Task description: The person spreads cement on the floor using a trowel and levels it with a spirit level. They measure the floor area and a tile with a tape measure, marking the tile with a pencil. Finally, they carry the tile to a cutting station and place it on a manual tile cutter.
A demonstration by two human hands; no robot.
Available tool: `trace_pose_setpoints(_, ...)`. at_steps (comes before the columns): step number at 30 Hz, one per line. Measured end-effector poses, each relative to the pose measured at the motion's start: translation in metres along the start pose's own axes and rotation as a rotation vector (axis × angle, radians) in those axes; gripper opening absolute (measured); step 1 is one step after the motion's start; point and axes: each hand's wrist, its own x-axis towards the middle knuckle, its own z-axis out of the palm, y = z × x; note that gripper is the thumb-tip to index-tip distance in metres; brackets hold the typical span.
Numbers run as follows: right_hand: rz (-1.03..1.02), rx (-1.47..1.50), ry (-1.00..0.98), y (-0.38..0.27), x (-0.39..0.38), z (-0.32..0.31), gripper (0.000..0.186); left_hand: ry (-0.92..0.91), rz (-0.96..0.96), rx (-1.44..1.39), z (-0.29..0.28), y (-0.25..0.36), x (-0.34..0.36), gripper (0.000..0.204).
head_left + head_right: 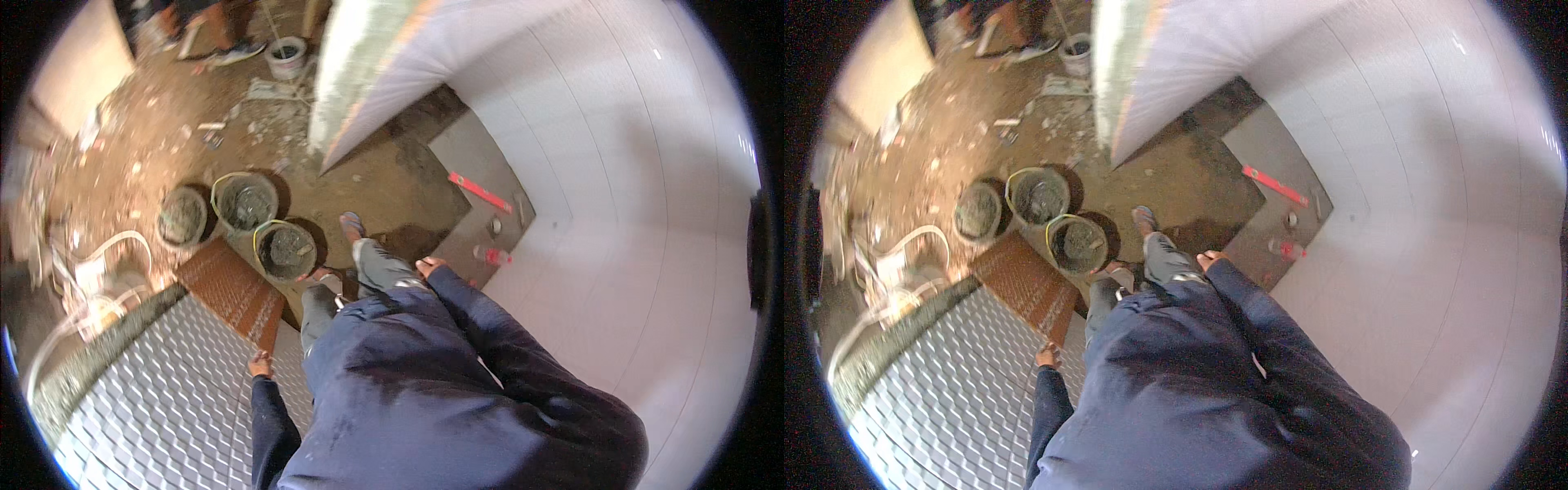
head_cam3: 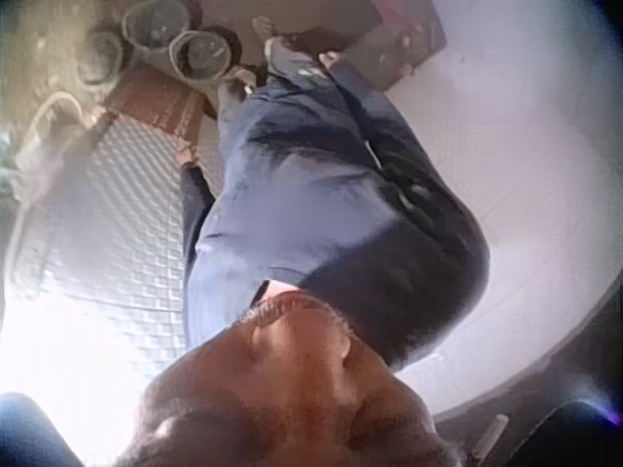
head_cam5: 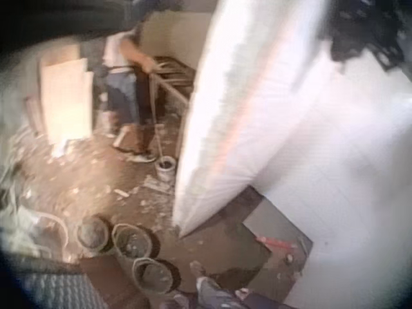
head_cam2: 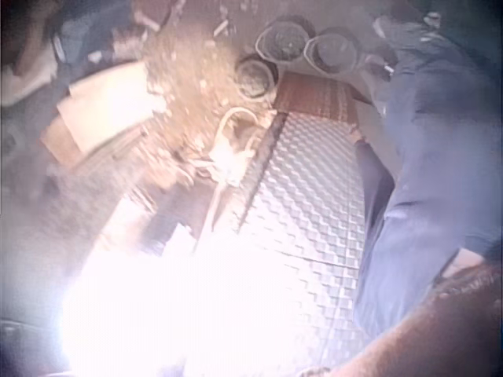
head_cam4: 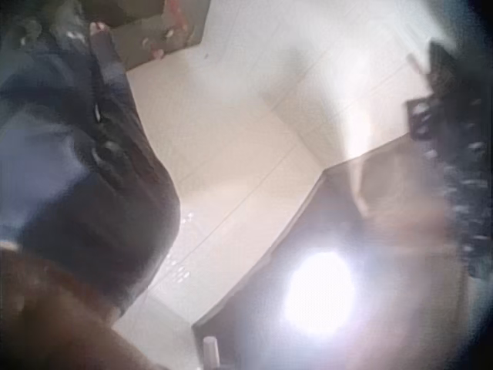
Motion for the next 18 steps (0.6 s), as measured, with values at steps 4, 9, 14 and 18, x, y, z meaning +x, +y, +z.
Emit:
trace_pose_setpoints(4,0.18,-0.136,-0.253,0.068,-0.023,0.071,0.042,-0.106,0.146,-0.002,-0.026,0.118,-0.045,0.047)
trace_pose_setpoints(9,0.205,-0.05,-0.352,0.117,-0.065,0.148,0.043,-0.181,0.346,0.321,-0.027,0.189,-0.09,0.045)
trace_pose_setpoints(14,0.241,0.049,-0.367,0.134,-0.089,0.181,0.044,-0.541,0.855,1.364,-0.028,0.222,-0.089,0.043)
trace_pose_setpoints(18,0.314,0.204,-0.31,0.16,-0.116,0.209,0.045,-0.235,0.163,0.889,0.041,0.276,-0.091,0.046)
